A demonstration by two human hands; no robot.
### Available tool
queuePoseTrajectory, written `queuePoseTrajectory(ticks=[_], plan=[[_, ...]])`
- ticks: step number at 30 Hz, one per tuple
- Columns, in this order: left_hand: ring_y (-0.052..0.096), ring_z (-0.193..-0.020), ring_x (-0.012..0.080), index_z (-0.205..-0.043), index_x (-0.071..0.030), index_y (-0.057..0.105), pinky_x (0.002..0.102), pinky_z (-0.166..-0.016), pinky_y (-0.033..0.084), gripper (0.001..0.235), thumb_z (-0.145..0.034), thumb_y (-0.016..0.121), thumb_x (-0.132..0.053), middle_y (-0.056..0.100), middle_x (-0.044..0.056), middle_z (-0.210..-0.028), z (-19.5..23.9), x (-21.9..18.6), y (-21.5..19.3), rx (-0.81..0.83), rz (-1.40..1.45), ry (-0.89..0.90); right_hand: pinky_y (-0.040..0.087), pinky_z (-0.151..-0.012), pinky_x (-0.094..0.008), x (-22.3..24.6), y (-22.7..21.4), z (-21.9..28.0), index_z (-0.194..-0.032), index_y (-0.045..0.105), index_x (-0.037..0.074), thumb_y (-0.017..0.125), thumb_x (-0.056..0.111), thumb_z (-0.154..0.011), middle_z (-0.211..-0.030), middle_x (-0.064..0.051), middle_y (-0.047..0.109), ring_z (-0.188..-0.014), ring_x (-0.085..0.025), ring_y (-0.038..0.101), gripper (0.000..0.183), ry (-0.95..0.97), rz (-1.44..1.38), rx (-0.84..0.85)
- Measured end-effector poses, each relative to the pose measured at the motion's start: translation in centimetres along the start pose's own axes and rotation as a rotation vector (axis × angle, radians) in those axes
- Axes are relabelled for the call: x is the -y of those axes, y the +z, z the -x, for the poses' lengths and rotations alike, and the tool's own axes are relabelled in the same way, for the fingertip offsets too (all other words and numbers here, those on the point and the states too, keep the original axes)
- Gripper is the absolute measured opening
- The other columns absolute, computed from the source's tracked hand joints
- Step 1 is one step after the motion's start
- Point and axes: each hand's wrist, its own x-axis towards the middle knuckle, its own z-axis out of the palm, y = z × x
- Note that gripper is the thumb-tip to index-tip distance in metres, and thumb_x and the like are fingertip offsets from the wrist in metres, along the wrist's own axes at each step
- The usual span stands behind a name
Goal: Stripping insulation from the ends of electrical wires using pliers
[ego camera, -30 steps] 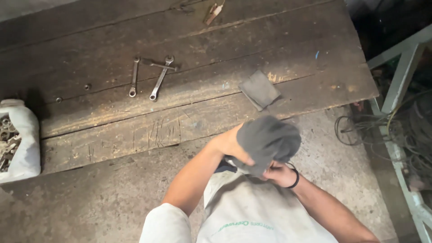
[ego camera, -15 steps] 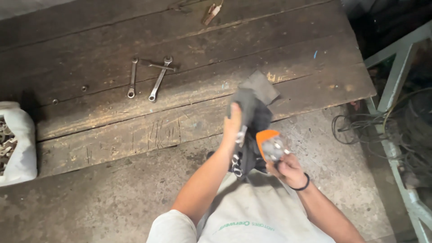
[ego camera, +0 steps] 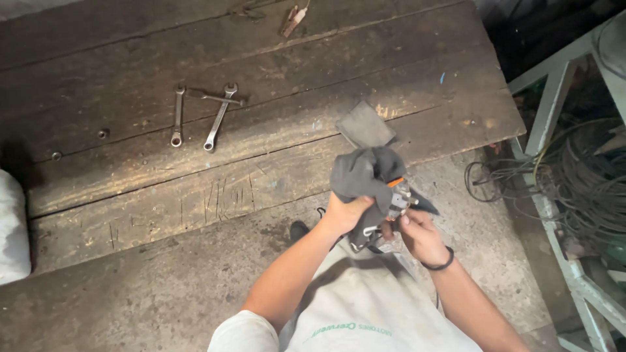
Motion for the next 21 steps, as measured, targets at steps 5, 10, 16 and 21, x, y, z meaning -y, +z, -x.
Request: queuePoseTrajectory(ticks=[5, 10, 16, 21], plan=[[0.062, -0.104, 0.0099, -0.110, -0.003, 0.075, 0.041, -0.098, 0.054, 0.033, -0.083, 0.088, -0.015, 0.077, 0.012, -0.111, -1.7, -8.5, 3.8, -0.141, -0.259, 0.100, 0.052, -0.065, -0.036, -0.9, 3.1, 0.8, -0.105, 0.054, 0.004, 0.052, 0.037, -0.108, -0.077, -0.012, 0.065, -0.070, -0.023, 0.068, 0.032, -0.060, -0.008, -0.155], [0.066, -0.106, 0.0189, -0.112, -0.001, 0.075, 0.043, -0.093, 0.055, 0.041, -0.078, 0.091, -0.016, 0.078, 0.016, -0.110, -1.4, -11.7, 4.9, -0.048, -0.345, 0.039, 0.045, -0.057, -0.032, -2.8, -1.1, 1.5, -0.093, 0.055, 0.002, 0.060, 0.046, -0.100, -0.073, -0.011, 0.059, -0.063, -0.020, 0.057, 0.045, 0.054, 0.462, -0.242], [0.068, -0.108, 0.0244, -0.111, -0.001, 0.075, 0.048, -0.093, 0.056, 0.052, -0.064, 0.096, -0.010, 0.077, 0.020, -0.109, -0.9, -16.4, 6.7, 0.213, -0.444, -0.118, 0.041, -0.043, -0.032, 0.3, 0.6, 0.6, -0.114, 0.056, -0.006, 0.051, 0.055, -0.096, -0.056, -0.012, 0.055, -0.049, -0.021, 0.056, 0.065, -0.232, 0.951, -0.307], [0.073, -0.105, 0.0364, -0.110, -0.005, 0.076, 0.049, -0.084, 0.057, 0.050, -0.070, 0.092, -0.031, 0.078, 0.019, -0.103, -1.7, -18.9, 8.0, 0.281, -0.590, -0.330, 0.043, -0.039, -0.031, 1.3, 2.0, 0.2, -0.094, 0.064, 0.004, 0.049, 0.064, -0.092, -0.049, -0.004, 0.058, -0.042, -0.021, 0.058, 0.061, -0.225, 0.953, -0.193]])
